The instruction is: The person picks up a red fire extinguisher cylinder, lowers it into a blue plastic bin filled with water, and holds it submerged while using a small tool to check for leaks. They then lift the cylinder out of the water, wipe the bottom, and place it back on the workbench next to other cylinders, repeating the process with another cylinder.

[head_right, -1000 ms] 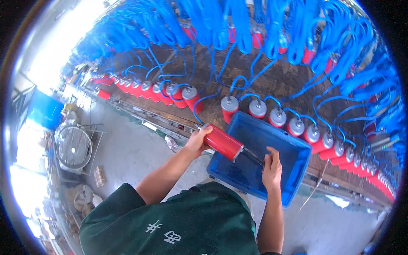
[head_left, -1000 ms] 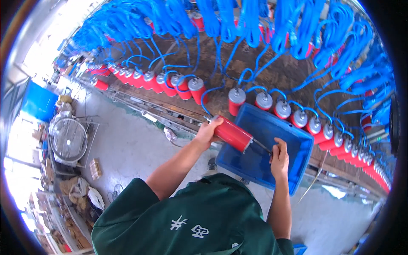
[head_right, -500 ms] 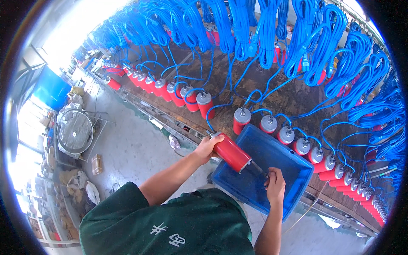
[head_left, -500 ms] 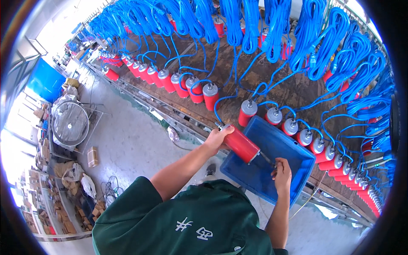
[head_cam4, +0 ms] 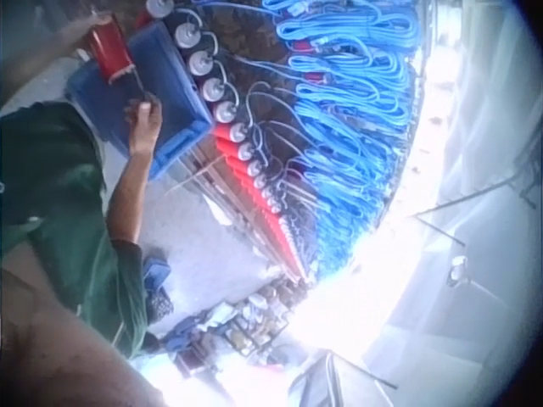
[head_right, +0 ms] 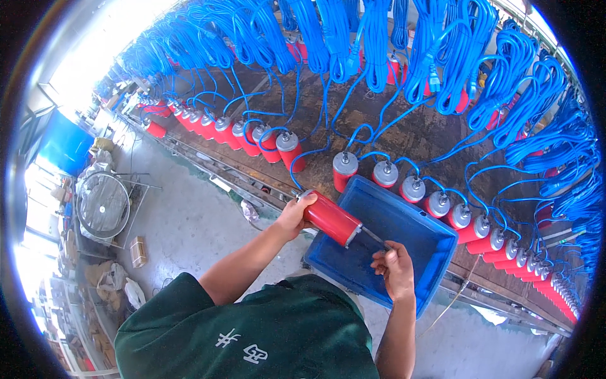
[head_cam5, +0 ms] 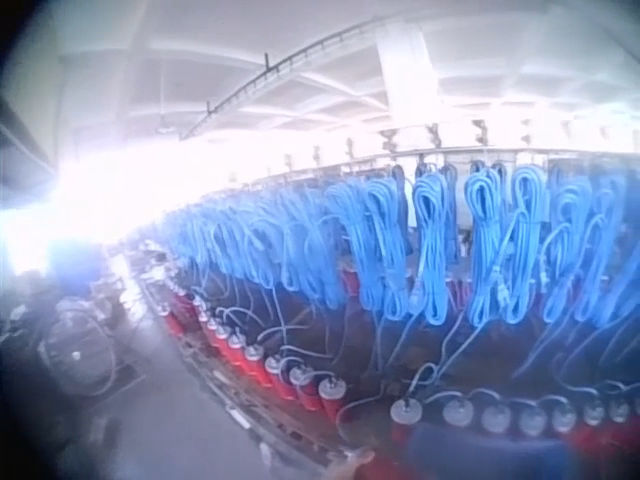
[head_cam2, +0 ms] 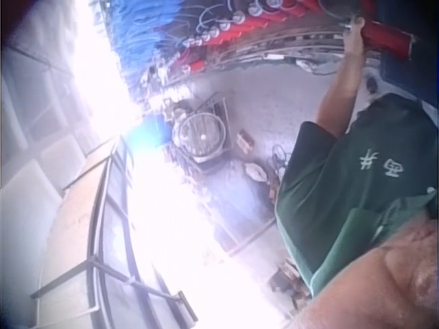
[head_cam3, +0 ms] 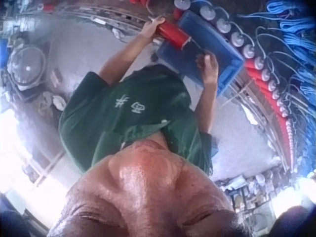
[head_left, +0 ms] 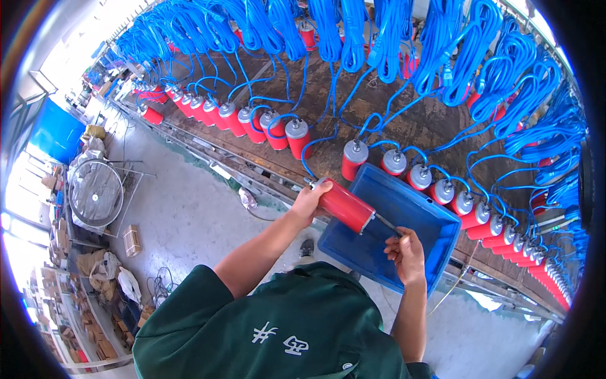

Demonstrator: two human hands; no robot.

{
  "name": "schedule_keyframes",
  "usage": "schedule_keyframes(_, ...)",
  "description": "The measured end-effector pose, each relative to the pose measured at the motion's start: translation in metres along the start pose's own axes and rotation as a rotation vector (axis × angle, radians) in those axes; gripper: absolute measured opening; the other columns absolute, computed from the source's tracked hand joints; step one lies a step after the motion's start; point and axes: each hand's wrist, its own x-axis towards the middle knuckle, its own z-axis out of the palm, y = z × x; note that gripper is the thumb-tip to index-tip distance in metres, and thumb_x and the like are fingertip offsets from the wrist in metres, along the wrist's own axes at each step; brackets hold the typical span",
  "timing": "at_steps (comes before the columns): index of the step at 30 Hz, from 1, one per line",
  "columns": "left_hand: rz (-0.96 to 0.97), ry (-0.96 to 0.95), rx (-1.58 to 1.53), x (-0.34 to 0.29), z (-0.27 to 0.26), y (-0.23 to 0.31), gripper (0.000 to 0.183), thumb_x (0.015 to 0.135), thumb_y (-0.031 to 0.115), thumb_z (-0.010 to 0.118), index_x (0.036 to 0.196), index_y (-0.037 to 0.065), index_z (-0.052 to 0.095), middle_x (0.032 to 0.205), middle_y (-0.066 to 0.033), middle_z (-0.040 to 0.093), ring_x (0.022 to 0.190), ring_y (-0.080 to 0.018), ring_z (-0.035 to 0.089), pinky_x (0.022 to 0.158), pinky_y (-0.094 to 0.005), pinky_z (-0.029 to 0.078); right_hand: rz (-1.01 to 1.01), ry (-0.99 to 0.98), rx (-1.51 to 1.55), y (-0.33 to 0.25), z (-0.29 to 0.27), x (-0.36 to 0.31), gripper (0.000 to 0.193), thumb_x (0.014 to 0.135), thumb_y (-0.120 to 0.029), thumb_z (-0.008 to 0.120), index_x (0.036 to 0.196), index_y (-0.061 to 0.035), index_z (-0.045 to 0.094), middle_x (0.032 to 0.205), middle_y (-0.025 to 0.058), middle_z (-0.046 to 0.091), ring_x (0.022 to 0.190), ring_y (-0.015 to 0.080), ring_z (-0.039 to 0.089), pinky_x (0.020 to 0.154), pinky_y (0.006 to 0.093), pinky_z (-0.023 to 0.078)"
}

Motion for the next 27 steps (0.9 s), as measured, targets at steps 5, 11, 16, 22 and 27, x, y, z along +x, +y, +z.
schedule_keyframes(5,0.020,-0.015,-0.003,0.003,-0.002,-0.001,0.062,0.095,0.045,0.075,0.132,-0.003,0.060,0.113,-0.0156,0.075,0.097,-0.0302,0.078,0.080,-0.0482,0.067,0.011,0.130,-0.577,-0.024,0.007,0.010,0.047,0.107,-0.045,0.065,0.094,-0.0003,0.070,0.064,0.0063,0.062,0.054,0.0138,0.059,0.051,0.0277,0.046)
schedule_keyframes(11,0.048,0.019,0.075,0.014,-0.006,-0.008,0.058,0.094,0.045,0.078,0.127,-0.002,0.067,0.111,-0.0140,0.077,0.096,-0.0275,0.079,0.079,-0.0453,0.068,0.047,0.188,-0.632,-0.020,0.007,0.017,0.034,0.111,-0.032,0.058,0.108,-0.0009,0.071,0.083,0.0117,0.069,0.068,0.0199,0.066,0.061,0.0310,0.051)
schedule_keyframes(16,0.034,-0.083,0.030,0.011,-0.004,-0.002,0.053,0.100,0.045,0.069,0.128,0.000,0.067,0.115,-0.0134,0.077,0.101,-0.0277,0.078,0.084,-0.0471,0.067,-0.464,-0.041,-0.950,-0.043,0.004,-0.009,0.027,0.099,-0.003,0.067,0.125,-0.0043,0.071,0.133,0.0134,0.069,0.105,0.0323,0.072,0.089,0.0394,0.059)
schedule_keyframes(22,0.018,-0.094,0.033,0.012,-0.005,-0.003,0.059,0.100,0.047,0.068,0.133,-0.001,0.062,0.119,-0.0153,0.076,0.105,-0.0290,0.078,0.086,-0.0462,0.067,0.118,0.131,-0.283,-0.021,0.013,0.021,0.037,0.112,-0.030,0.056,0.131,0.0000,0.068,0.084,0.0143,0.073,0.072,0.0197,0.071,0.058,0.0289,0.053)
schedule_keyframes(27,0.040,-0.061,0.056,0.011,-0.006,-0.004,0.066,0.098,0.052,0.068,0.135,-0.001,0.059,0.122,-0.0177,0.074,0.105,-0.0303,0.077,0.086,-0.0441,0.066,0.151,0.099,-0.334,-0.025,0.022,0.018,0.047,0.111,-0.041,0.058,0.135,0.0002,0.064,0.076,0.0127,0.068,0.066,0.0200,0.068,0.058,0.0304,0.052)
